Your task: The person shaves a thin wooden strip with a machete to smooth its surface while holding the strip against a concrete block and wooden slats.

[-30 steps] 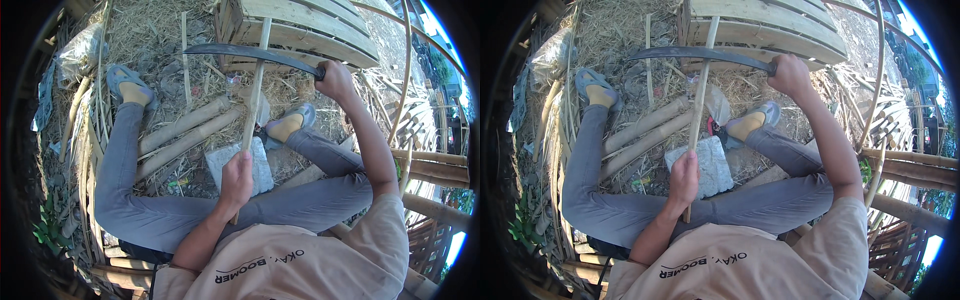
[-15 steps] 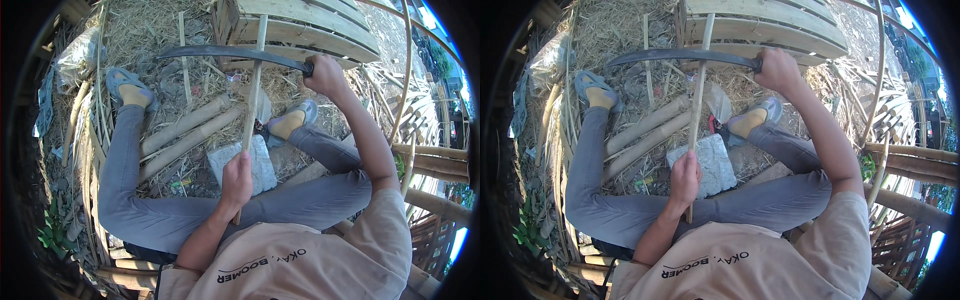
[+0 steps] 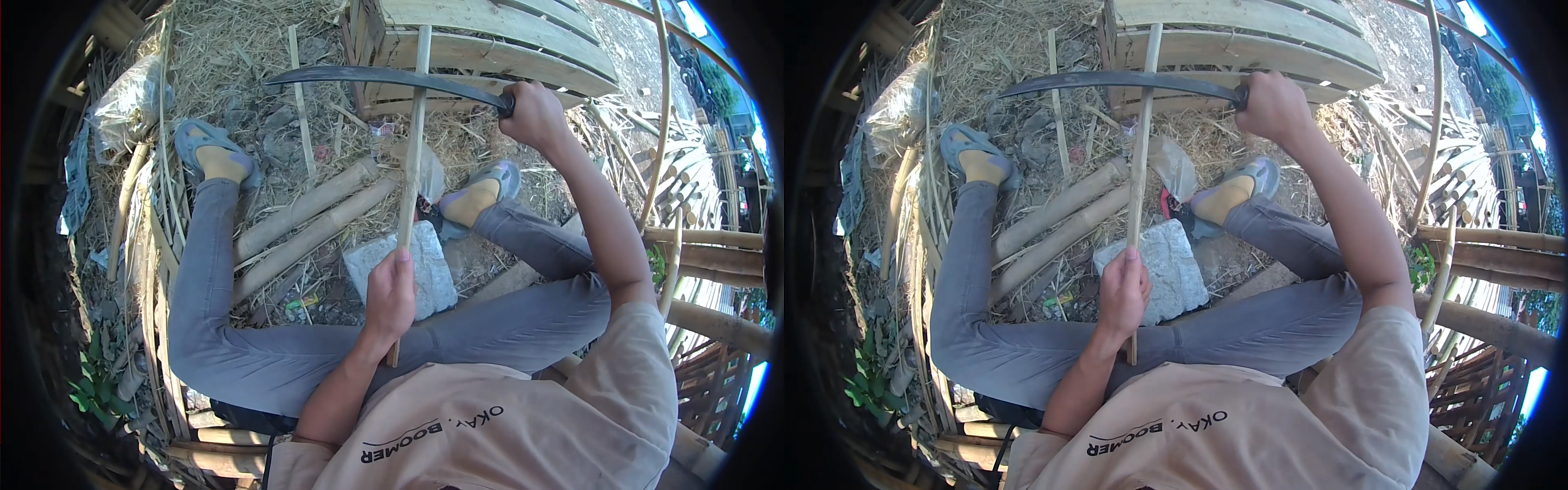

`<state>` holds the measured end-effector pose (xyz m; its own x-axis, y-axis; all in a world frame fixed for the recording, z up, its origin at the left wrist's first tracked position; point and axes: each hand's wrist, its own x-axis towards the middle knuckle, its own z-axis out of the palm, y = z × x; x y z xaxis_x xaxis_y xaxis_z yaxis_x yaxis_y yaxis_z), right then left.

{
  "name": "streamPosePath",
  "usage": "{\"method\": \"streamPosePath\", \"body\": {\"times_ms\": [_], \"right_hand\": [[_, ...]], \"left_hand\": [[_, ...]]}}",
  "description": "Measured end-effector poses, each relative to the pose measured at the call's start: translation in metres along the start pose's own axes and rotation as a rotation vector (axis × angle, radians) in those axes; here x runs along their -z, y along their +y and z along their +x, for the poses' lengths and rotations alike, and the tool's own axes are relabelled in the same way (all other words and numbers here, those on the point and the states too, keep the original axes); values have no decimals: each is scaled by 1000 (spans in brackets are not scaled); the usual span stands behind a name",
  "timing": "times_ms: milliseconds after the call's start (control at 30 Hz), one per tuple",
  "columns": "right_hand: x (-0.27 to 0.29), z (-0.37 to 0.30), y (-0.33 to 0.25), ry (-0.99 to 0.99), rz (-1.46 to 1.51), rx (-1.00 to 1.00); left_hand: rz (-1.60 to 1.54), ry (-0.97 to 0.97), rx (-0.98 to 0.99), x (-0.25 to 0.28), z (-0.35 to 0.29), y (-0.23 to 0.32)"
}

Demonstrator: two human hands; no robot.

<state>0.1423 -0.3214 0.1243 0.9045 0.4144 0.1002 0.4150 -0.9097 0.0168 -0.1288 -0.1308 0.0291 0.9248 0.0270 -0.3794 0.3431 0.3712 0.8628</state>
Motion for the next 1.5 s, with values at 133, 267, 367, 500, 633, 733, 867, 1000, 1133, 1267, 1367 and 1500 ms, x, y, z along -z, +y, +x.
{"method": "streamPosePath", "body": {"times_ms": [133,267,367,500,633,733,867,1000,1133,1267,1367,1500], "right_hand": [[9,-9,-4,1,4,24],[3,-27,-16,13,-66,174],[2,-11,-2,-81,-79,48],[4,-3,2,25,-10,17],[10,-19,-15,18,-95,132],[3,-13,-7,-21,-115,158],[-6,-2,11,114,3,16],[9,-23,-11,-24,-39,81],[-1,-13,3,-44,-27,24],[8,-13,2,-13,-36,-37],[16,-26,-9,-5,-152,103],[-6,-15,16,-32,-72,-21]], "left_hand": [[74,49,-65,-4,0,-9],[61,48,-49,-2,-3,-5],[57,44,24,-1,-4,-1],[99,46,-66,-2,0,-8],[48,52,-42,-1,-2,-8],[80,47,-71,-1,-1,-9],[26,23,-57,-2,2,-9],[47,67,-53,-1,-2,-12],[7,54,-25,-4,-3,-8],[35,45,-54,-1,1,-13],[3,48,-9,-1,-5,-8],[-17,32,-20,-5,-2,-3]]}}
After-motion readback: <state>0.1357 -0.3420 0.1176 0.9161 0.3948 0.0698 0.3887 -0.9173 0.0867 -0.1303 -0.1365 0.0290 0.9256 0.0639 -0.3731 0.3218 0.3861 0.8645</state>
